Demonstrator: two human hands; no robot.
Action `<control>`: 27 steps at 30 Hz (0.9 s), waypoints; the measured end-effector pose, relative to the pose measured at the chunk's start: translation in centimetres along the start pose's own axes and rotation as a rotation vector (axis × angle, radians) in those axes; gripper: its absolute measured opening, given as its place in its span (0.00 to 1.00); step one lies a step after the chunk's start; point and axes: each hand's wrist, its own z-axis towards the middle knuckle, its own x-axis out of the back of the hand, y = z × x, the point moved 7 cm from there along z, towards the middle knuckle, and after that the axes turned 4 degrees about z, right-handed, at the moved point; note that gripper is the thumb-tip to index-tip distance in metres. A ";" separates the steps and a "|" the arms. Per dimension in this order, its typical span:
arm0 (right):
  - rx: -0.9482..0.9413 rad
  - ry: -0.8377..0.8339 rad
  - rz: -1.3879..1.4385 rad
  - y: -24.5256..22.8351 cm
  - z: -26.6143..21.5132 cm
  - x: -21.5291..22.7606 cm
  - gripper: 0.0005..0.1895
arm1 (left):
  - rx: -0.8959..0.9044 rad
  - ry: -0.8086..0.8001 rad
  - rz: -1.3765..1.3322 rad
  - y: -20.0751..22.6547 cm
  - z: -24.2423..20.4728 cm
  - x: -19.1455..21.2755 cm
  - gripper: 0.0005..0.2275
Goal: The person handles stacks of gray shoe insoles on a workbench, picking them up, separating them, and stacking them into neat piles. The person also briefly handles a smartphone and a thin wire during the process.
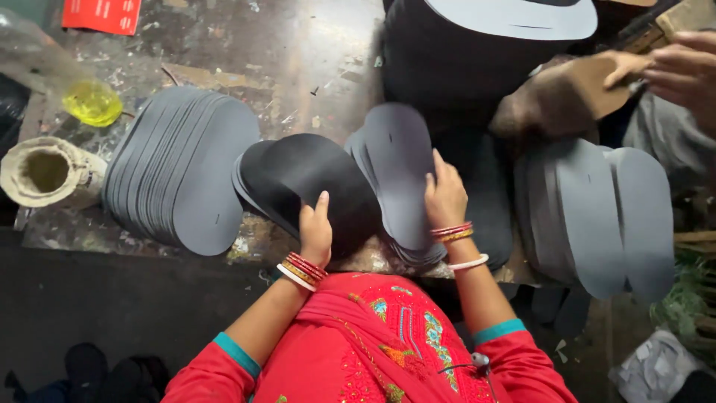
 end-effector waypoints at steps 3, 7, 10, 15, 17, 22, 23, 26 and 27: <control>0.325 0.027 -0.241 -1.0 -1.1 -1.0 0.25 | -0.009 0.002 -0.066 -1.1 -0.4 0.2 0.16; -0.077 -0.276 0.542 -4.2 -3.0 -0.6 0.20 | 0.000 -0.264 -0.030 -0.1 -1.9 -3.1 0.16; 0.008 0.000 0.445 -2.4 -2.1 4.1 0.19 | -0.004 -0.380 0.000 3.1 -2.4 -4.1 0.19; -0.134 0.175 0.350 8.0 0.2 9.7 0.21 | 0.191 -0.080 -0.103 -0.8 -0.5 4.0 0.23; -0.118 -0.080 -0.399 12.4 0.4 7.8 0.34 | 0.126 0.125 -0.058 -2.8 -0.1 9.4 0.22; 0.203 -0.203 -0.052 1.6 -1.5 -1.7 0.27 | 0.172 0.383 -0.210 -7.9 -1.4 16.0 0.24; 0.222 -0.342 0.116 -1.4 -2.0 -4.5 0.26 | 0.228 0.398 -0.333 -9.0 -1.4 16.4 0.23; 0.291 -0.602 0.164 -6.4 -3.6 -12.1 0.30 | 0.382 0.416 -0.272 -8.5 -1.3 14.5 0.22; 0.298 -0.609 0.166 -6.9 -3.8 -13.5 0.30 | 0.379 0.426 -0.277 -8.6 -1.1 14.3 0.22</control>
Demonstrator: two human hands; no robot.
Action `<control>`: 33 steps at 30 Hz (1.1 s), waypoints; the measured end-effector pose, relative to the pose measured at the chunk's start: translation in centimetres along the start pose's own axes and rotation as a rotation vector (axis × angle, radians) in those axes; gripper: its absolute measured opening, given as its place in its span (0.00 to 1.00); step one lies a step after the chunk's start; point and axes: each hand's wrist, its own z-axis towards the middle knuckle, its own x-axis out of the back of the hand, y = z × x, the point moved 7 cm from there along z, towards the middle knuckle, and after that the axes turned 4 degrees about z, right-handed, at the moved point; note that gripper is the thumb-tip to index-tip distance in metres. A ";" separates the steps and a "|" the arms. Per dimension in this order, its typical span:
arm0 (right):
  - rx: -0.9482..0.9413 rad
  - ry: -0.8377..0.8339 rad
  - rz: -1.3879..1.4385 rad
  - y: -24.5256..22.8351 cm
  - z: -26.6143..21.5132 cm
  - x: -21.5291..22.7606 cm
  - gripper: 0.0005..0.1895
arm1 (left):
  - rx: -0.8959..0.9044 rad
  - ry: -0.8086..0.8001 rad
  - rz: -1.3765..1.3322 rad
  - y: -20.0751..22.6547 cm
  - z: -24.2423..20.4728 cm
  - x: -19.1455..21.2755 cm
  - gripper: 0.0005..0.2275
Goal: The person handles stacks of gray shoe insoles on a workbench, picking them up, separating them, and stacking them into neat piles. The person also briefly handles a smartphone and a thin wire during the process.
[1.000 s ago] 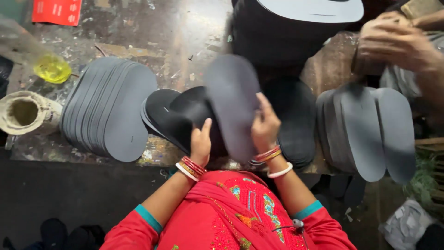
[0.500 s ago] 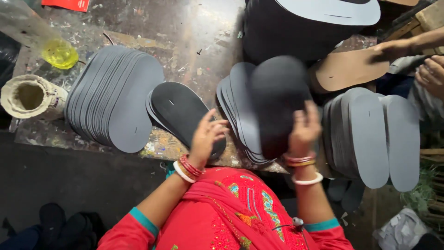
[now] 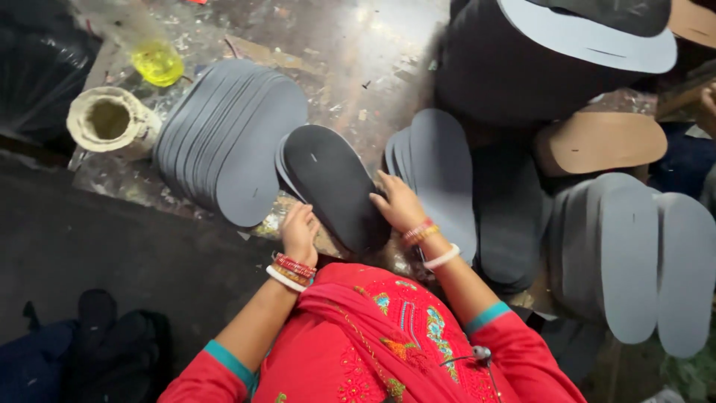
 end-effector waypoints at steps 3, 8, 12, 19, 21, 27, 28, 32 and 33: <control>-0.152 -0.108 -0.042 1.3 1.9 -3.6 0.31 | -0.004 0.039 0.009 0.0 1.4 -0.8 0.24; -0.160 -0.162 -0.035 2.7 1.8 -3.7 0.36 | -0.029 0.003 0.293 0.3 4.9 -2.8 0.24; -0.186 -0.211 0.004 2.7 2.2 -3.2 0.39 | -0.325 -0.056 0.788 5.3 1.2 -7.8 0.18; 0.050 -0.161 0.298 -6.0 1.3 1.8 0.42 | -0.667 -0.216 1.007 11.6 -4.2 -13.3 0.19; -0.003 -0.204 0.384 -7.0 1.6 2.6 0.44 | -0.563 -0.243 1.046 11.9 -4.2 -13.9 0.21; -0.368 -0.388 0.663 1.0 1.1 -3.3 0.36 | -0.129 -0.530 0.875 5.7 -0.3 -13.6 0.28; -0.414 -0.372 0.721 2.1 0.8 -4.0 0.39 | -0.135 -0.516 0.881 5.5 -0.4 -13.4 0.29; -0.516 -0.377 0.875 3.0 0.6 -5.0 0.42 | -0.134 -0.536 0.869 6.4 -0.8 -13.0 0.29; -0.512 -0.383 0.873 2.8 0.6 -4.8 0.42 | -0.137 -0.530 0.866 6.9 -0.9 -12.7 0.29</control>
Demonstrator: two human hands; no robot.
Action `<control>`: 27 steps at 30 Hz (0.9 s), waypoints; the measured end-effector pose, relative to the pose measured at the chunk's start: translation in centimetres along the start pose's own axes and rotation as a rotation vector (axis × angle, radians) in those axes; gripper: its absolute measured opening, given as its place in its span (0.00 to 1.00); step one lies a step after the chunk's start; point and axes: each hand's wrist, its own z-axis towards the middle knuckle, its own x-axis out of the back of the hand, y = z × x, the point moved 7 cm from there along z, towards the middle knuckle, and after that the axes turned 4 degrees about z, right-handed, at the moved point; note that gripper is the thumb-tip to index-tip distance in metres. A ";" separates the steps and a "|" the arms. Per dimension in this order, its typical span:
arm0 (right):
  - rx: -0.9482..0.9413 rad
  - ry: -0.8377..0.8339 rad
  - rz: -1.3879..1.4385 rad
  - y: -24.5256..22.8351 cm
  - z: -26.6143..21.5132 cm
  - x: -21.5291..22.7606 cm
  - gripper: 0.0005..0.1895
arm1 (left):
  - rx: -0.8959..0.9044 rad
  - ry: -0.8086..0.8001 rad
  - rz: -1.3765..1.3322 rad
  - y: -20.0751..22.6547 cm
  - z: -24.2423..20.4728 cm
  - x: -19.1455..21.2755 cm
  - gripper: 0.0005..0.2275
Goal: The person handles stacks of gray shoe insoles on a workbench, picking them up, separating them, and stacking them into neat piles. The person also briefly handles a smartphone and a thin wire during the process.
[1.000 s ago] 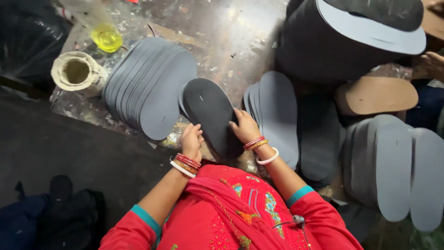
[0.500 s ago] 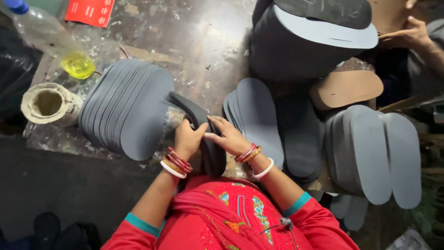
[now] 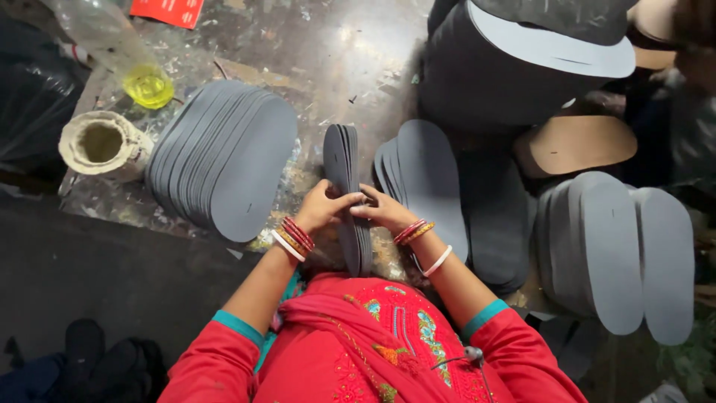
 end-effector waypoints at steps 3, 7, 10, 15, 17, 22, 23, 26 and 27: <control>0.043 -0.193 0.156 -1.4 -0.8 -1.8 0.35 | -0.029 -0.001 0.004 -0.3 -0.6 1.4 0.28; -0.049 0.003 -0.040 2.3 1.1 1.7 0.22 | -0.082 0.059 0.176 -1.0 -1.0 3.7 0.21; 0.026 0.101 -0.396 -1.9 -0.2 0.7 0.21 | -0.059 0.078 0.421 -0.7 -1.6 4.7 0.20; 0.036 0.301 -1.032 -7.2 -1.4 -1.1 0.33 | -0.050 0.028 0.742 2.1 -1.9 2.1 0.25; 0.221 0.348 -0.892 -12.9 -4.6 -2.0 0.25 | -0.234 0.276 0.833 8.1 -4.3 2.3 0.25; 0.377 0.708 -0.916 -17.9 -12.7 10.4 0.27 | -0.534 0.466 0.982 9.8 -2.4 15.6 0.18; 0.318 0.947 -1.075 -17.3 -15.8 16.5 0.28 | -0.817 0.626 1.196 5.7 -1.6 20.2 0.16; 0.515 1.177 -0.726 -11.2 -22.2 31.9 0.17 | -1.002 0.969 0.597 15.2 -16.6 32.6 0.09; 0.516 1.177 -0.733 -10.9 -22.6 32.7 0.17 | -1.000 0.971 0.590 15.9 -16.6 31.7 0.09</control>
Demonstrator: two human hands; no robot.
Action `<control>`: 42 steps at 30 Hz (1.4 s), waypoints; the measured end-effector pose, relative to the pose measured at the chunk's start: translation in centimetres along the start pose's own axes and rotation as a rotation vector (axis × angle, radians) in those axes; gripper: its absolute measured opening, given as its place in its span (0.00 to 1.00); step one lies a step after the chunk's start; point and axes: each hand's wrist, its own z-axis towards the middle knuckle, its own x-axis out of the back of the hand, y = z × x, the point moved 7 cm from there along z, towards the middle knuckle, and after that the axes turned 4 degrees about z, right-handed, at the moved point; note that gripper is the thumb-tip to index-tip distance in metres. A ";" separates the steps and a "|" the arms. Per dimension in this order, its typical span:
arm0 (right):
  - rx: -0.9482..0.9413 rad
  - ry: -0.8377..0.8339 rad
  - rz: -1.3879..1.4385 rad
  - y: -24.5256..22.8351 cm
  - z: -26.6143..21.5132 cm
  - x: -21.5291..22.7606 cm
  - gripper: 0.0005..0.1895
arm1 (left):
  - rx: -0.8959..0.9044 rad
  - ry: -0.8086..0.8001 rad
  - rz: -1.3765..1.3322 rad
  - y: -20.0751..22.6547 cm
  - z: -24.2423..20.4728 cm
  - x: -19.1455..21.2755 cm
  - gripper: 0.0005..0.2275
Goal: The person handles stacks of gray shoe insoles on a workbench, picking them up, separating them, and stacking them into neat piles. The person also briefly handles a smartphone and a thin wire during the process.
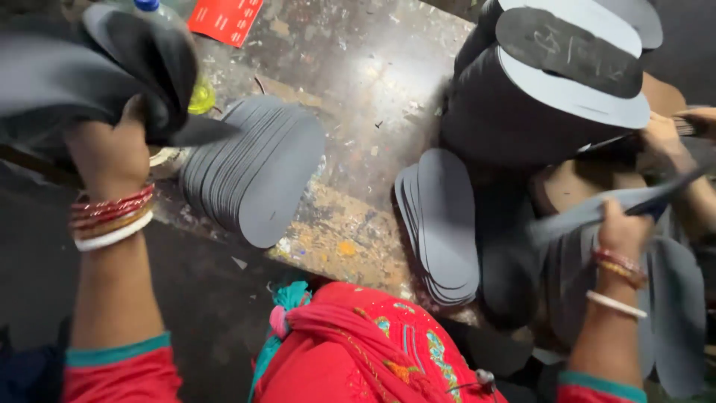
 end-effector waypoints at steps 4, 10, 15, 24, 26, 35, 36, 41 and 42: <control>-0.314 -0.222 0.194 -0.5 -2.4 -2.2 0.20 | 0.270 -0.285 -0.291 4.4 -1.9 -4.9 0.12; -0.347 -0.492 0.306 -12.0 -5.3 -10.1 0.20 | 0.741 -0.764 -0.520 8.6 -10.6 -16.7 0.18; -0.082 -0.575 0.114 -23.4 -6.7 -13.8 0.21 | 0.902 -0.697 -0.991 12.4 -17.4 -22.9 0.22; 0.010 -1.000 0.225 -29.8 -15.8 -22.3 0.20 | 0.869 -0.671 -1.173 14.1 -22.3 -26.5 0.22; -0.175 -1.159 0.645 -28.0 -16.7 -23.8 0.13 | 0.855 -0.717 -1.223 14.5 -22.4 -26.3 0.18; -0.432 -1.114 1.073 -29.1 -16.8 -20.8 0.11 | 0.874 -0.516 -1.290 14.4 -20.4 -25.2 0.13; -0.431 -1.112 1.073 -28.5 -17.1 -21.3 0.11 | 0.873 -0.518 -1.291 14.5 -20.3 -25.2 0.13; 0.245 -0.640 -0.125 -32.7 -16.1 -19.0 0.19 | 0.671 -0.419 -0.768 16.7 -18.1 -22.8 0.09; 0.244 -0.639 -0.126 -31.8 -16.1 -19.2 0.19 | 0.671 -0.420 -0.769 17.2 -17.8 -22.6 0.09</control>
